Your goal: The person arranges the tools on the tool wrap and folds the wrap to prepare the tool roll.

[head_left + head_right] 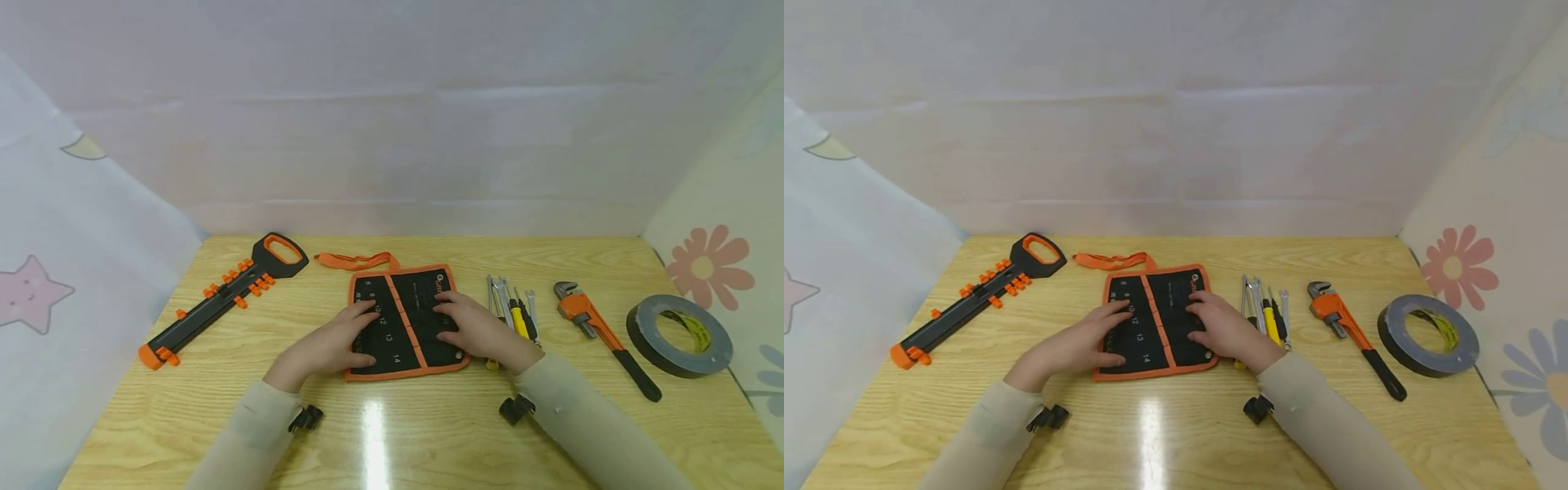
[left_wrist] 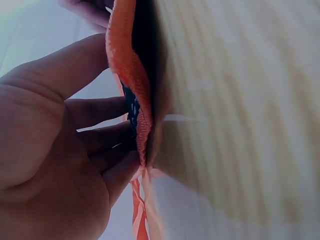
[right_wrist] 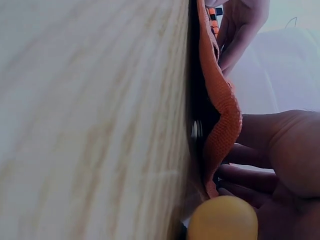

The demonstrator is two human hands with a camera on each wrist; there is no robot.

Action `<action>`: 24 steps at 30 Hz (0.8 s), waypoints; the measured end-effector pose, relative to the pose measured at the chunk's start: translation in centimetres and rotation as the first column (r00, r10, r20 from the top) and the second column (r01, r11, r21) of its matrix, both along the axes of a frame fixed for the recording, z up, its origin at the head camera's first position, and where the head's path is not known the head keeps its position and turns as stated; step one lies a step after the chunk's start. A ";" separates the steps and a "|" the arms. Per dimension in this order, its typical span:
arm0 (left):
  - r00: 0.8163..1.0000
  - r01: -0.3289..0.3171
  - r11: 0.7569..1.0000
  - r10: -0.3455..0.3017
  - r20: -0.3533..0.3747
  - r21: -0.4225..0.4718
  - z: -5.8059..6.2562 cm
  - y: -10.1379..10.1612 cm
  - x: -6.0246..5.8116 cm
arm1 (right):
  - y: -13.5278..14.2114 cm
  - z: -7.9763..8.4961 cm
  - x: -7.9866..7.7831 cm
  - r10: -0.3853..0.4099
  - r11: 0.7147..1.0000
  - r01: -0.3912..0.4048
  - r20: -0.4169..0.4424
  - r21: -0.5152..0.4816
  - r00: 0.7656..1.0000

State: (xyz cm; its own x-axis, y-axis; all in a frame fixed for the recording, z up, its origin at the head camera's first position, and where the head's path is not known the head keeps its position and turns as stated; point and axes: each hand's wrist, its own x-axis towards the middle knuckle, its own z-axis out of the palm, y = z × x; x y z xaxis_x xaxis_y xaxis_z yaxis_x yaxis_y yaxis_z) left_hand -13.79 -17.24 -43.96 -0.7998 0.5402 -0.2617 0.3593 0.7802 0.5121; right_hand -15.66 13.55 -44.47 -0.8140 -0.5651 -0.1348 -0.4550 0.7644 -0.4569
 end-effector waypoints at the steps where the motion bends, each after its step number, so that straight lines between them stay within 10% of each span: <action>1: 1.000 0.002 1.000 -0.002 0.004 -0.004 0.1 0.0 -0.1 | 0.0 0.0 0.0 0.001 1.000 -0.001 -0.006 0.002 1.000; 24: 0.998 0.030 1.000 -0.030 0.046 -0.007 0.2 0.0 -1.2 | 0.3 -0.6 0.9 -0.050 0.999 0.049 -0.023 -0.021 0.998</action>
